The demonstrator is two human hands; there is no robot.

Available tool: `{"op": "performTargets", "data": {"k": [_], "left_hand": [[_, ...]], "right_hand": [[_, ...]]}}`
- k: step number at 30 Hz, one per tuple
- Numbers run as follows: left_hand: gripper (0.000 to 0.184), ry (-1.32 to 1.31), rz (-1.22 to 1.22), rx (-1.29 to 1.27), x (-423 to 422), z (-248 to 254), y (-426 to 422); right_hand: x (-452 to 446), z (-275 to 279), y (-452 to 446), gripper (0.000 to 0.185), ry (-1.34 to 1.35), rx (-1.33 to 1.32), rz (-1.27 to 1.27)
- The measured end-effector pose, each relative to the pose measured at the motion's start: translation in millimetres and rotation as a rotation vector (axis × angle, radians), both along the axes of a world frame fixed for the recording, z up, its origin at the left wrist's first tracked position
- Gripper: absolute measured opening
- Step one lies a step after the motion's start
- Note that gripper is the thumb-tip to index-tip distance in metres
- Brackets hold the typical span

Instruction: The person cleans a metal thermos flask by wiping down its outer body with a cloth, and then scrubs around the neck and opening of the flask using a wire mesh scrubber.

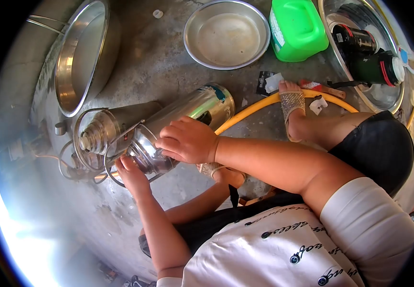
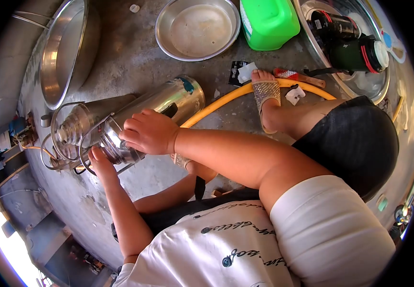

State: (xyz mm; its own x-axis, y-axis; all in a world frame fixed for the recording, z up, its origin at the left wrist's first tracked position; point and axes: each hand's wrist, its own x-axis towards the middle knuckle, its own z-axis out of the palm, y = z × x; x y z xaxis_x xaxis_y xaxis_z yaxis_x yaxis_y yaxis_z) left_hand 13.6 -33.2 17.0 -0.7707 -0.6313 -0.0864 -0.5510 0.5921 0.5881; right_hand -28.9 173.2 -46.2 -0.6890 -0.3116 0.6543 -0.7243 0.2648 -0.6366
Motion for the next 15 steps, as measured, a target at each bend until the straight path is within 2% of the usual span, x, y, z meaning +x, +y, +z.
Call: {"op": "performTargets", "data": {"k": [1, 2, 4, 8, 10, 12, 14, 15], "left_hand": [[0.052, 0.01, 0.026, 0.019, -1, -1, -1], [0.052, 0.01, 0.025, 0.017, 0, -3, -4], [0.053, 0.021, 0.035, 0.02, 1, -7, -9], [0.053, 0.037, 0.033, 0.039, 3, -9, -10], [0.051, 0.057, 0.107, 0.175, -1, -8, -7], [0.049, 0.02, 0.099, 0.159, -1, -1, -4], [0.048, 0.061, 0.121, 0.133, -3, -3, 1], [0.048, 0.018, 0.137, 0.122, -4, 2, 5]], "right_hand": [[-1, 1, 3, 0.014, -0.09, -0.07, 0.031], [-3, -5, 8, 0.014, -0.09, -0.073, 0.031], [-10, -29, 24, 0.013, -0.273, -0.039, -0.012], [-13, -67, 34, 0.016, -0.367, -0.155, -0.012], [-19, -73, 25, 0.018, -0.612, -0.423, -0.097], [-26, -81, 22, 0.016, -0.6, -0.395, -0.111], [-31, -88, 27, 0.01, -0.427, -0.284, -0.259], [-31, -93, 31, 0.006, -0.432, -0.191, -0.328]]}}
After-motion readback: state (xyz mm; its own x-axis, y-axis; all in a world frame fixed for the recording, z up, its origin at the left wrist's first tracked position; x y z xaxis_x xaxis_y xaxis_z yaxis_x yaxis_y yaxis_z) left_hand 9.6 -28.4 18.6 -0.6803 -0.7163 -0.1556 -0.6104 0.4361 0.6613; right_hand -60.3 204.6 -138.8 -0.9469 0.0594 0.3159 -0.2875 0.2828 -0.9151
